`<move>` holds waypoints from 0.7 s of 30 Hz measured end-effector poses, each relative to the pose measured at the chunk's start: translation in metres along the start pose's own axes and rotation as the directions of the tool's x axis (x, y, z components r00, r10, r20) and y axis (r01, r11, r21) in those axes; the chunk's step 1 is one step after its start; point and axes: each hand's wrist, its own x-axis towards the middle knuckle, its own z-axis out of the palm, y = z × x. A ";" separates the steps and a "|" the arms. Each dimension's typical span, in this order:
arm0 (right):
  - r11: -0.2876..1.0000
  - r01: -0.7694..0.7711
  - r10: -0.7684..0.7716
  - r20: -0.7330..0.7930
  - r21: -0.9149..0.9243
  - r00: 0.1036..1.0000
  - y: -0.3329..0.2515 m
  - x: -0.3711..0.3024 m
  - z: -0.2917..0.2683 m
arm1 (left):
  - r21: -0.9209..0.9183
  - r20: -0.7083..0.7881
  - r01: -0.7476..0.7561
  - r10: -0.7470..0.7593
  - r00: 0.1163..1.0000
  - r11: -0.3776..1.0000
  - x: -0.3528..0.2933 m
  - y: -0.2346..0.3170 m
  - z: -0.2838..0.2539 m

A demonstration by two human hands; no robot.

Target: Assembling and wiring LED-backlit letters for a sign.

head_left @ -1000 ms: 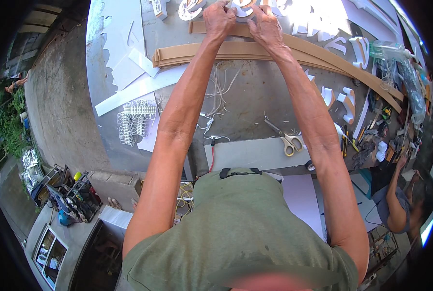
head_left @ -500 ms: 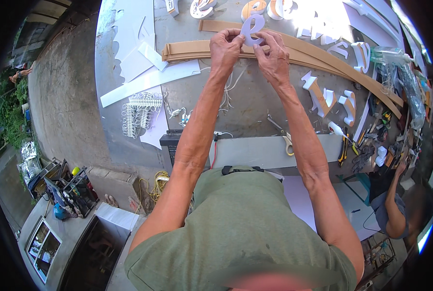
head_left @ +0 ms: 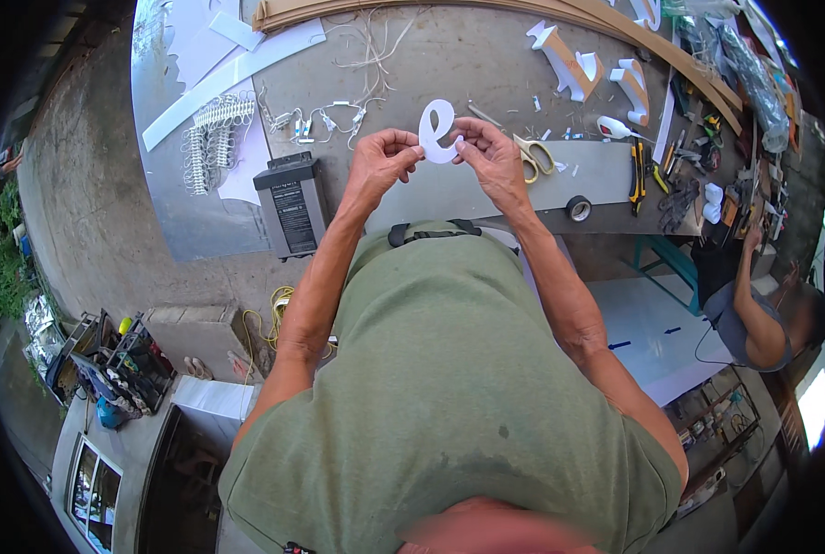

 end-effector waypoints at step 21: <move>0.995 -0.065 0.061 -0.048 -0.075 0.997 0.071 -0.065 -0.014 | 0.157 0.125 0.044 -0.064 0.990 0.987 -0.021 -0.065 0.010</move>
